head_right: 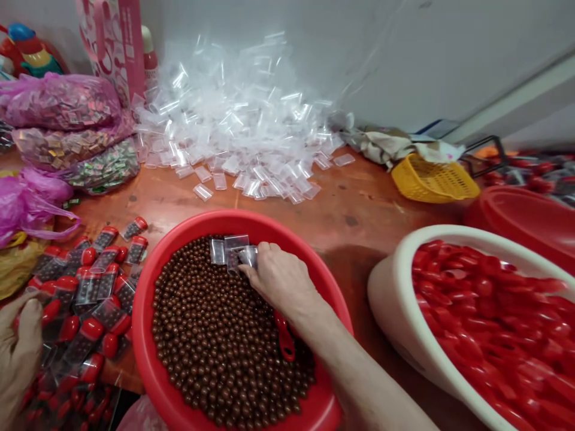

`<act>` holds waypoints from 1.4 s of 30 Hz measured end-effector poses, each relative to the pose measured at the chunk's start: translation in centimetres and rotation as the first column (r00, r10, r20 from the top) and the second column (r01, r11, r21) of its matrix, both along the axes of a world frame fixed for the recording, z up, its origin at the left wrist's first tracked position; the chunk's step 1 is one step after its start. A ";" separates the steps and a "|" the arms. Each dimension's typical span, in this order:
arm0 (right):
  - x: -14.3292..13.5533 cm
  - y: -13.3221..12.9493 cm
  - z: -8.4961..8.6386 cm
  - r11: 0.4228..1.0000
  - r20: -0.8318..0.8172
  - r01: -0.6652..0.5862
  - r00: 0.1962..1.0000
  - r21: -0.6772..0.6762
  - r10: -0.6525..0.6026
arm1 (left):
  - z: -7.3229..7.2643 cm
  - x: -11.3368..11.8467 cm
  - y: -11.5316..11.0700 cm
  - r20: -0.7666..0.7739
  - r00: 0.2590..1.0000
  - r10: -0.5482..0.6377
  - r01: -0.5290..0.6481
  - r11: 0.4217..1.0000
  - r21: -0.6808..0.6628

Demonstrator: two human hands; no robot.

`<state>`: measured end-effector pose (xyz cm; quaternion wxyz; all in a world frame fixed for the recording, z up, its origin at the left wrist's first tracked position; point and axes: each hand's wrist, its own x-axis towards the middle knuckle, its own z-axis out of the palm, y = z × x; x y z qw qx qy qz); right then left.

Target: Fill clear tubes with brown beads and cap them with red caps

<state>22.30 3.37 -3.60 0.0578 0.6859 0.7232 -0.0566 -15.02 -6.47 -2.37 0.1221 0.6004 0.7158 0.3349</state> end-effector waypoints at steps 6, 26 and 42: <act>0.4 0.7 -0.3 0.999 -0.080 0.001 0.997 -0.047 -0.004 | 0.3 6.5 2.4 -0.044 0.990 -0.135 0.140 0.981 0.133; -6.0 -3.2 -1.2 0.910 -0.544 -0.313 0.830 -0.271 0.123 | -1.0 13.7 5.2 0.035 0.802 -0.596 0.576 0.788 0.218; -4.9 -1.6 -1.4 0.391 -0.537 -0.369 0.577 -0.844 -0.615 | 1.5 13.4 4.4 -0.088 0.384 -0.919 0.863 0.392 -0.319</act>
